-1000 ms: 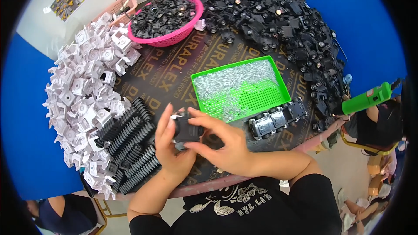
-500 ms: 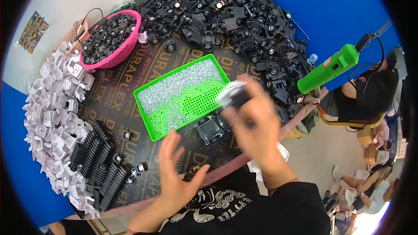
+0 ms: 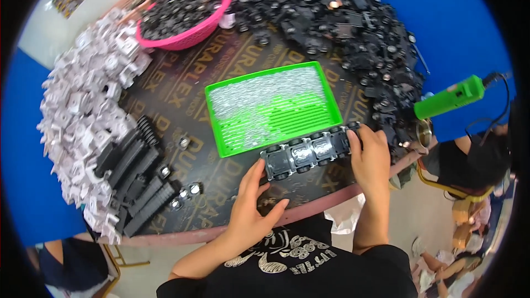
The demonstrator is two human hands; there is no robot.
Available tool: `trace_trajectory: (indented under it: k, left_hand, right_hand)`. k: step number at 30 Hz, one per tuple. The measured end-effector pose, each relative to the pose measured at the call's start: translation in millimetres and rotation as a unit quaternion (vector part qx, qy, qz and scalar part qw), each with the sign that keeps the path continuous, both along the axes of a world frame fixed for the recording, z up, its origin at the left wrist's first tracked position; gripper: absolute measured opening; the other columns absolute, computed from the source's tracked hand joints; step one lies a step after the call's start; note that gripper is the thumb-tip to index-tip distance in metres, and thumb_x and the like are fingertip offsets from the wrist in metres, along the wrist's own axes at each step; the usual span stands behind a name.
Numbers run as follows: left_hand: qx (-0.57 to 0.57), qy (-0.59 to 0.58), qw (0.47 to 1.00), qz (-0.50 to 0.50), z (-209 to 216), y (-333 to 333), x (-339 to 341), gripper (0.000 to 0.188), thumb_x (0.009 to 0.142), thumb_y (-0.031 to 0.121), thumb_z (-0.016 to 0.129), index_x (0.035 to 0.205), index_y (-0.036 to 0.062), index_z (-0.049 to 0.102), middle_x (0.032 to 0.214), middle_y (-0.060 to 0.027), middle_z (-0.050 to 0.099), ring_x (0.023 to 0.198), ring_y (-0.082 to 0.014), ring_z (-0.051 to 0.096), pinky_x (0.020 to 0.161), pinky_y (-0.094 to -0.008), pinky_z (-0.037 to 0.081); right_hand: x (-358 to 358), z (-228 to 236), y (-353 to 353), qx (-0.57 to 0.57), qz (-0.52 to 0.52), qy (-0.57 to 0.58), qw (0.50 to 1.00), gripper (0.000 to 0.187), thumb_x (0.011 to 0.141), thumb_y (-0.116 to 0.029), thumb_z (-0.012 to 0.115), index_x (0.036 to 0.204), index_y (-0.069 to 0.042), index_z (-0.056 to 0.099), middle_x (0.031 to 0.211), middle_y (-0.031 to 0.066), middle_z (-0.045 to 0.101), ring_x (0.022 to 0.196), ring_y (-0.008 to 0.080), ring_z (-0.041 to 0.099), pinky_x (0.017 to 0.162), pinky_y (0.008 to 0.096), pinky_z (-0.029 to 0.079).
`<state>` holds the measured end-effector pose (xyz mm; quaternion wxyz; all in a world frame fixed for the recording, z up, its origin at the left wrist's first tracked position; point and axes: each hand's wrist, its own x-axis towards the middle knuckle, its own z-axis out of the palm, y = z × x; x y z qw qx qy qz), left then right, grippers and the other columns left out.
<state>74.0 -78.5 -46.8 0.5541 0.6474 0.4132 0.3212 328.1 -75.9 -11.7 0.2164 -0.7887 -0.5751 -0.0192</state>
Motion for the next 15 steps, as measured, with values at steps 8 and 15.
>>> trace_trajectory:
  k: [8, 15]
  left_hand:
    - [0.016, -0.111, 0.988, 0.106, 3, -5, -41, 0.041, 0.088, -0.007, 0.056, 0.129, 0.0004, 0.053, 0.136, -0.0175, 0.045, 0.122, -0.0254, 0.052, 0.099, -0.0353, 0.049]
    - [0.324, 0.046, 0.889, 0.321, 40, 45, -119, 0.025, 0.082, -0.014, 0.049, 0.103, -0.0024, 0.057, 0.102, -0.0146, 0.057, 0.097, -0.0283, 0.056, 0.090, -0.0363, 0.044]
  right_hand:
    - [-73, 31, 5, 0.056, 0.173, -0.037, 0.983, 0.040, 0.075, -0.007, 0.076, 0.111, -0.001, 0.062, 0.133, 0.0174, 0.054, 0.117, 0.0381, 0.051, 0.096, 0.0442, 0.042]
    - [-195, -13, 39, -0.083, 0.528, 0.126, 0.836, 0.033, 0.080, -0.014, 0.069, 0.110, -0.002, 0.061, 0.116, 0.0136, 0.059, 0.106, 0.0310, 0.057, 0.088, 0.0397, 0.050]
